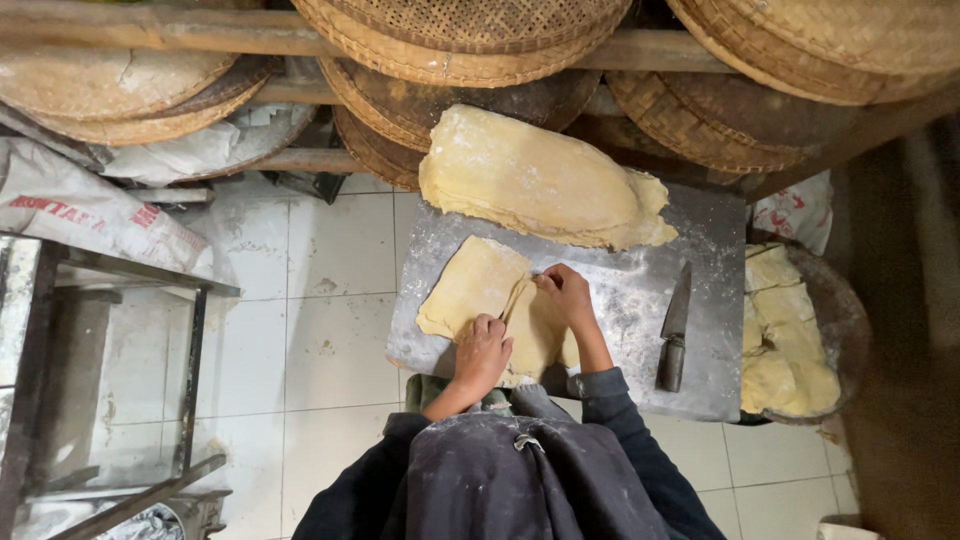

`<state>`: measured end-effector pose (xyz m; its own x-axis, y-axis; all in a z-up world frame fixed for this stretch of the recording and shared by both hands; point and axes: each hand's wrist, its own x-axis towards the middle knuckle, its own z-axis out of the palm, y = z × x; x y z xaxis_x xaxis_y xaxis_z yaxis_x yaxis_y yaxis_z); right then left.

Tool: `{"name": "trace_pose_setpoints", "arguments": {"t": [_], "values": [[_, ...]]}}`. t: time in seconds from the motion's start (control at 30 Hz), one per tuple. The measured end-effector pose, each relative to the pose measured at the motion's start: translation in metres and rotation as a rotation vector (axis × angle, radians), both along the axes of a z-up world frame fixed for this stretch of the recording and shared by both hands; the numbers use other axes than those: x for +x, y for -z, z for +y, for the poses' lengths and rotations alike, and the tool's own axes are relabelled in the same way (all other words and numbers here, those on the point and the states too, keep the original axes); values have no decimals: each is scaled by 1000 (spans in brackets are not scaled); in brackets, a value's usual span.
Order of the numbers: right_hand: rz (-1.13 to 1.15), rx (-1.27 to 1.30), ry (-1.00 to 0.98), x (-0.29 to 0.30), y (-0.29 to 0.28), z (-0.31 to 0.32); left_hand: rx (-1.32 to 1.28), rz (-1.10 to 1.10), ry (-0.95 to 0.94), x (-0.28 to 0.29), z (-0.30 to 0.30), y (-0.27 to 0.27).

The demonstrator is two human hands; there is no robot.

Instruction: The person portions a large piece of dough by cutting it with a knife and then places the smaller pieces into a basket.

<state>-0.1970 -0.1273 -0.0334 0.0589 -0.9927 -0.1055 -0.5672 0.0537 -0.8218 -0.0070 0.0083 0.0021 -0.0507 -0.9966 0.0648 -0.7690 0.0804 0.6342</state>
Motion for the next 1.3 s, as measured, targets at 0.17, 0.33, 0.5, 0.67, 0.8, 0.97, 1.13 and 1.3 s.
{"name": "trace_pose_setpoints", "arguments": {"t": [0.17, 0.33, 0.5, 0.67, 0.8, 0.97, 1.13, 1.3], "values": [[199, -211, 43, 1, -10, 11, 20, -19, -7, -8, 5, 21], [351, -128, -160, 4, -30, 13, -22, -154, -6, -24, 9, 34], [408, -330, -298, 8, -51, 23, 91, -123, 24, -29, 8, 19], [571, 180, -341, 2, -59, 15, 87, 65, -2, -25, 4, 9], [581, 153, -528, -6, -51, 10, 78, 137, 49, -18, 3, 22], [500, 103, -647, -11, -72, 28, 238, 162, 102, -13, 6, 37], [333, 53, -833, 3, -152, 44, 264, 491, 218, 9, 1, 10], [228, 102, -888, 16, -180, 36, 417, 507, 306, 38, -1, 5]]}}
